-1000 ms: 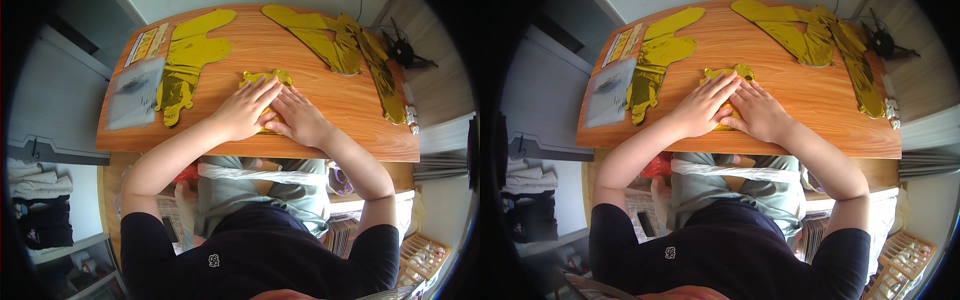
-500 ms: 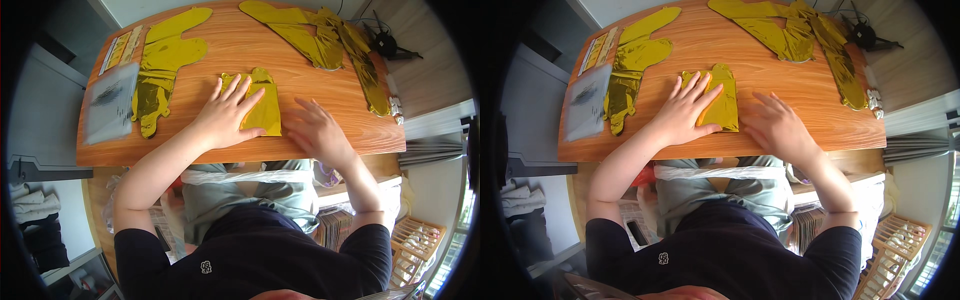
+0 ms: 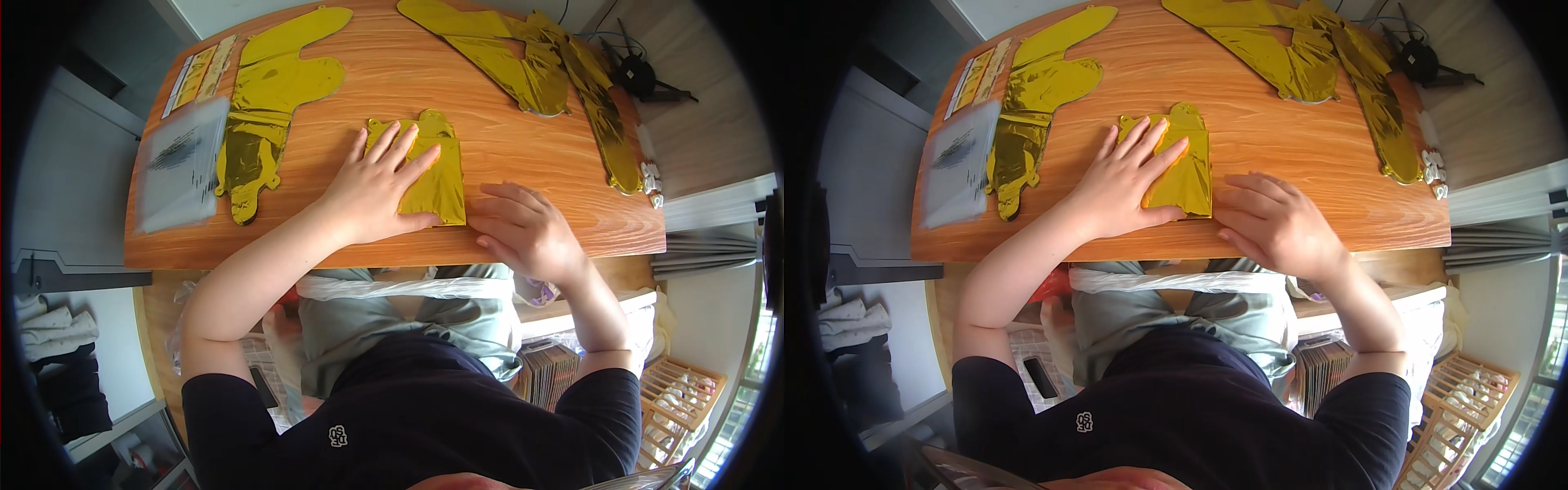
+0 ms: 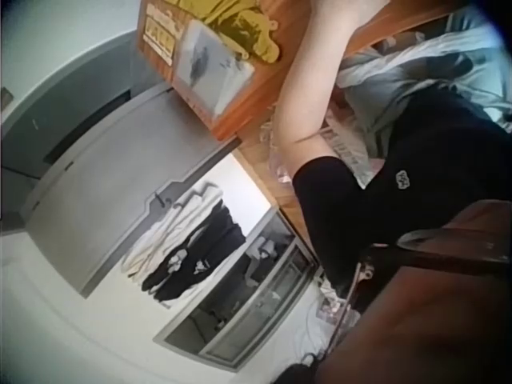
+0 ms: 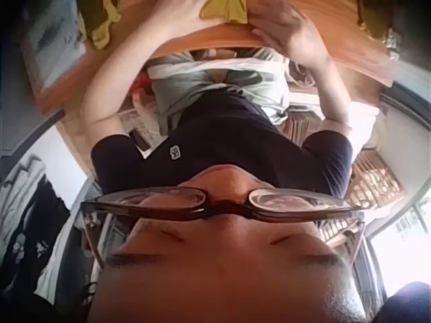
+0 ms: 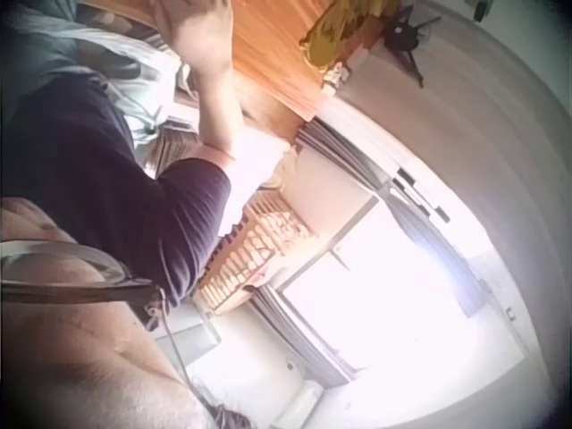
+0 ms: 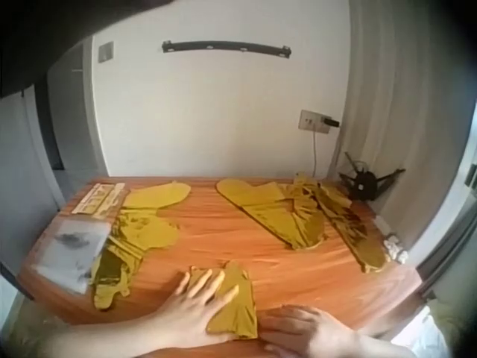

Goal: The person removes gold foil balloons from a red plastic bag, spreads them out on a table, and folds one balloon into a small square.

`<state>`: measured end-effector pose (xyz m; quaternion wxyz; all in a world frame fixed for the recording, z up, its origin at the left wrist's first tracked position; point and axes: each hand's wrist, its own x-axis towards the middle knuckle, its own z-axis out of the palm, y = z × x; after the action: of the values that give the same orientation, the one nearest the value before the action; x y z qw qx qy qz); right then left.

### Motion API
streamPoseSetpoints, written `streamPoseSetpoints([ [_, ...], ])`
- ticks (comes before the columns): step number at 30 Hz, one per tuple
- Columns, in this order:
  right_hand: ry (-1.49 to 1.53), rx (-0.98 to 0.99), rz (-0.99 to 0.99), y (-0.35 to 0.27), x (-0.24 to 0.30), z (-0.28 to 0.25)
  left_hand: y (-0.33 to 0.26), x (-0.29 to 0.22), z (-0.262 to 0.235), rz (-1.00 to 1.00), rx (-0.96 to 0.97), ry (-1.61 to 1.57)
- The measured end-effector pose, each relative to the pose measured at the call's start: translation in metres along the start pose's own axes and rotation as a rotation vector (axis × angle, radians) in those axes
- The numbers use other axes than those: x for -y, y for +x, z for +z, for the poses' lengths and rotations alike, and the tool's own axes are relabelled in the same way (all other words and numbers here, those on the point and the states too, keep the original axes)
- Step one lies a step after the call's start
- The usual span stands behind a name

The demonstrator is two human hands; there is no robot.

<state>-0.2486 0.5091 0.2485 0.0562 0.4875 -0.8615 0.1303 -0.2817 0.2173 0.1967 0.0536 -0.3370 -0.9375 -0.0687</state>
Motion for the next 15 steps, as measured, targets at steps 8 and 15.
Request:
streamPoseSetpoints([
  [8,0.116,-0.127,0.091,0.004,0.037,0.030,0.000,0.002,0.000,0.017,0.005,0.002],
  [15,0.168,-0.128,0.153,-0.001,0.040,0.035,0.001,0.004,-0.001,-0.017,0.026,-0.002],
])
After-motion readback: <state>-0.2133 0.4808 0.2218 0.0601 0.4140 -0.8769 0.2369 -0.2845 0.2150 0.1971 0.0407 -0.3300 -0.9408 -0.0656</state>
